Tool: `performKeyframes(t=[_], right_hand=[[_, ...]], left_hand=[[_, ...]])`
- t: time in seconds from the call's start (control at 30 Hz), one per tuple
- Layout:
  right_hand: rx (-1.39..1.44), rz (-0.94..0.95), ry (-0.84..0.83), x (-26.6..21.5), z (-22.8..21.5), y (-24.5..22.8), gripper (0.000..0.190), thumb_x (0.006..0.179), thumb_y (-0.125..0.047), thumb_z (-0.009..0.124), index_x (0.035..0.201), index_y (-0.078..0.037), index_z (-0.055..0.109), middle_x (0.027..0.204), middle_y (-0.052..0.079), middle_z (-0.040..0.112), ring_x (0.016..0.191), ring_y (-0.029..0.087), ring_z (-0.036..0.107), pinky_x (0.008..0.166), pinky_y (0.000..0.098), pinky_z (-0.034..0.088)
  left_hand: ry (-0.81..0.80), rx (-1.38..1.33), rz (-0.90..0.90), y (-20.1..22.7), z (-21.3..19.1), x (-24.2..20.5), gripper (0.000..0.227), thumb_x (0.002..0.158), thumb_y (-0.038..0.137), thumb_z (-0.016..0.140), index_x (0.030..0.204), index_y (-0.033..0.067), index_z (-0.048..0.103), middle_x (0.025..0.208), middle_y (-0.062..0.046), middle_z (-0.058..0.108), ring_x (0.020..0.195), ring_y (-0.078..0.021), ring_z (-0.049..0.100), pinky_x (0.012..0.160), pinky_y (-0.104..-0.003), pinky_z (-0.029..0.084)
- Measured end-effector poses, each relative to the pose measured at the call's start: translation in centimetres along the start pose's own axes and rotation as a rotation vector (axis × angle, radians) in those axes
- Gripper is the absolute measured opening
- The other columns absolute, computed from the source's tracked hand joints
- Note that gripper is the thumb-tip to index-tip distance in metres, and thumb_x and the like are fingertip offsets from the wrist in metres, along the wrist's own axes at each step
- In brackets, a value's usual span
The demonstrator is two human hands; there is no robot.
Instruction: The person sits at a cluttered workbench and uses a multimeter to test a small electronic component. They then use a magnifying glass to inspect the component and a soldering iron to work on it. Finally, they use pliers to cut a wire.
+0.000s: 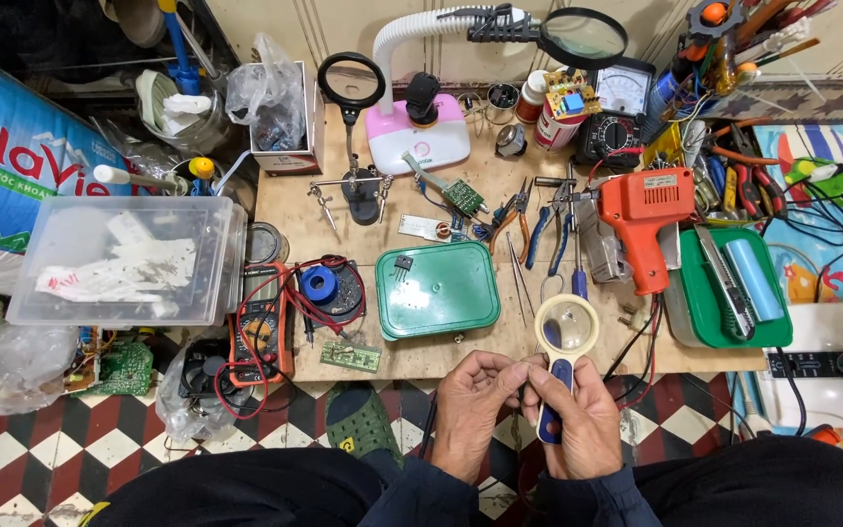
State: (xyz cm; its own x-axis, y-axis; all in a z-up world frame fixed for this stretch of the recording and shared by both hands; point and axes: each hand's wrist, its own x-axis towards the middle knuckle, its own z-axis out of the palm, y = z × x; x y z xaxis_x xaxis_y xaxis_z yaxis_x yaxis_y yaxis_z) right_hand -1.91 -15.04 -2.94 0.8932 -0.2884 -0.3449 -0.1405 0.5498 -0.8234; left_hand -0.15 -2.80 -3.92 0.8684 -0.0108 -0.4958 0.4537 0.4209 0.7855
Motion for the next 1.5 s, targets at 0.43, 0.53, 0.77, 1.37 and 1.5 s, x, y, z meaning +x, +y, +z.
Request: performKeyframes(t=[0.43,0.53,0.77,1.37,1.5], right_hand=[[0.069,0.07,-0.046,0.5,-1.1,0.3,0.034,0.098,0.005,0.069,0.13,0.002,0.059,0.101,0.016,0.063,0.063,0.022,0.055,0.051,0.0348,0.042],[0.081,0.087,-0.012,0.3,-0.5,0.1,0.035,0.096,0.007,0.069,0.128,-0.002,0.059,0.099,0.014,0.064,0.061,0.017,0.054,0.049,0.0291,0.04],[0.044,0.116,0.186,1.7,-1.1,0.7,0.014,0.102,-0.002,0.065,0.115,-0.001,0.062,0.075,0.017,0.054,0.053,0.019,0.046,0.046,0.0312,0.029],[-1.406,-0.324,-0.001,8.4,7.1,5.0,0.046,0.109,-0.036,0.056,0.148,-0.014,0.064,0.12,0.014,0.068,0.112,0.036,0.068,0.088,0.0551,0.057],[-1.429,-0.589,-0.068,10.4,5.6,6.8,0.046,0.106,-0.024,0.062,0.147,-0.005,0.059,0.134,0.017,0.063,0.122,0.04,0.063,0.097,0.0498,0.055]], left_hand=[[-0.033,0.088,0.162,-0.9,-0.2,-0.3,0.014,0.094,0.014,0.092,0.094,0.0058,0.08,0.083,-0.004,0.076,0.073,-0.0105,0.067,0.065,-0.026,0.061],[-0.019,0.087,0.136,0.1,0.0,-0.9,0.015,0.095,0.015,0.091,0.094,0.0051,0.079,0.082,-0.004,0.075,0.073,-0.0106,0.067,0.067,-0.026,0.06],[0.014,0.268,0.084,3.7,0.4,-1.7,0.03,0.093,0.024,0.082,0.123,0.0185,0.078,0.118,0.001,0.08,0.105,-0.0106,0.07,0.09,-0.026,0.06],[0.617,0.948,0.698,4.0,-7.6,13.2,0.041,0.097,0.037,0.085,0.131,0.0152,0.076,0.123,-0.009,0.075,0.117,-0.03,0.071,0.091,-0.045,0.057],[0.649,1.137,0.759,3.0,-8.7,15.5,0.036,0.095,0.035,0.085,0.127,0.0177,0.079,0.117,-0.01,0.073,0.11,-0.0333,0.069,0.089,-0.048,0.055]])
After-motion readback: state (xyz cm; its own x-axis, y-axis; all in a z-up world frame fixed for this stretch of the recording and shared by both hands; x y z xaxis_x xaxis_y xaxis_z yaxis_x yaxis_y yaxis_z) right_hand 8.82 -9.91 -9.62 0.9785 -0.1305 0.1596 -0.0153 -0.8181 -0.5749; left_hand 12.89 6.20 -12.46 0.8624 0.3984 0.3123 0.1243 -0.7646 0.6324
